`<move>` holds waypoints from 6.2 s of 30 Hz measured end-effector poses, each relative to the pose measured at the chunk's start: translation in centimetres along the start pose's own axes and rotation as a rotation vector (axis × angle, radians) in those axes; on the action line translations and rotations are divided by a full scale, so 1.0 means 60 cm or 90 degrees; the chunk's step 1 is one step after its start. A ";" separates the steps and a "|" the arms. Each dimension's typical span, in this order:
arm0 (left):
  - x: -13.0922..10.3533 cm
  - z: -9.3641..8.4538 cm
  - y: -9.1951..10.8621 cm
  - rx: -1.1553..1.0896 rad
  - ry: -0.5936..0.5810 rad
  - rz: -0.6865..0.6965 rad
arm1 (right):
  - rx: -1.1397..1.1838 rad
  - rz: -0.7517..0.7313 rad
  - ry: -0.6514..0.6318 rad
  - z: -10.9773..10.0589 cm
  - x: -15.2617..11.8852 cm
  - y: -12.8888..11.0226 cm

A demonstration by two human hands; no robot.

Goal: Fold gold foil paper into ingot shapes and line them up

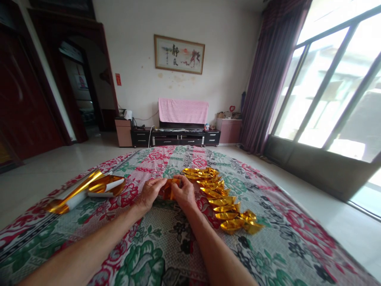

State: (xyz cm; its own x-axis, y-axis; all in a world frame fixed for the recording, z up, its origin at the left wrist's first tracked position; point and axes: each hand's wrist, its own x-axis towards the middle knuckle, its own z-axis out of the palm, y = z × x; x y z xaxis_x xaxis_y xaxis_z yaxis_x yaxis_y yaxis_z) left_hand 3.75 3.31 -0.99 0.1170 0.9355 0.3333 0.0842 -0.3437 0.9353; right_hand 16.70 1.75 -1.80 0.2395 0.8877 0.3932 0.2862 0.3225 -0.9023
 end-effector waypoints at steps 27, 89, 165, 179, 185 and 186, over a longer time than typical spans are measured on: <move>0.004 0.005 -0.015 0.057 -0.033 0.031 | 0.083 0.015 -0.022 0.002 -0.005 -0.009; -0.008 -0.007 0.026 0.115 -0.172 -0.014 | 0.090 0.025 0.069 -0.009 0.001 -0.021; -0.005 -0.008 0.009 0.121 -0.197 -0.013 | 0.258 0.122 0.041 -0.021 0.002 -0.042; -0.007 -0.005 0.016 0.132 -0.190 -0.039 | 0.272 0.129 0.043 -0.020 0.003 -0.041; -0.010 -0.002 0.017 0.135 -0.175 -0.043 | 0.287 0.134 0.022 -0.022 0.007 -0.032; -0.010 -0.002 0.016 0.137 -0.171 -0.046 | 0.295 0.136 0.011 -0.023 0.007 -0.030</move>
State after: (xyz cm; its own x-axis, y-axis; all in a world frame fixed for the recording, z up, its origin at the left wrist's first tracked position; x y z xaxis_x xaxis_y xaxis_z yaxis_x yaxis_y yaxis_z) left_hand 3.64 2.41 -0.26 0.3570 0.9129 0.1977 0.3052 -0.3141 0.8990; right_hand 17.55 1.11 0.23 0.2635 0.9457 0.1902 -0.2115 0.2490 -0.9451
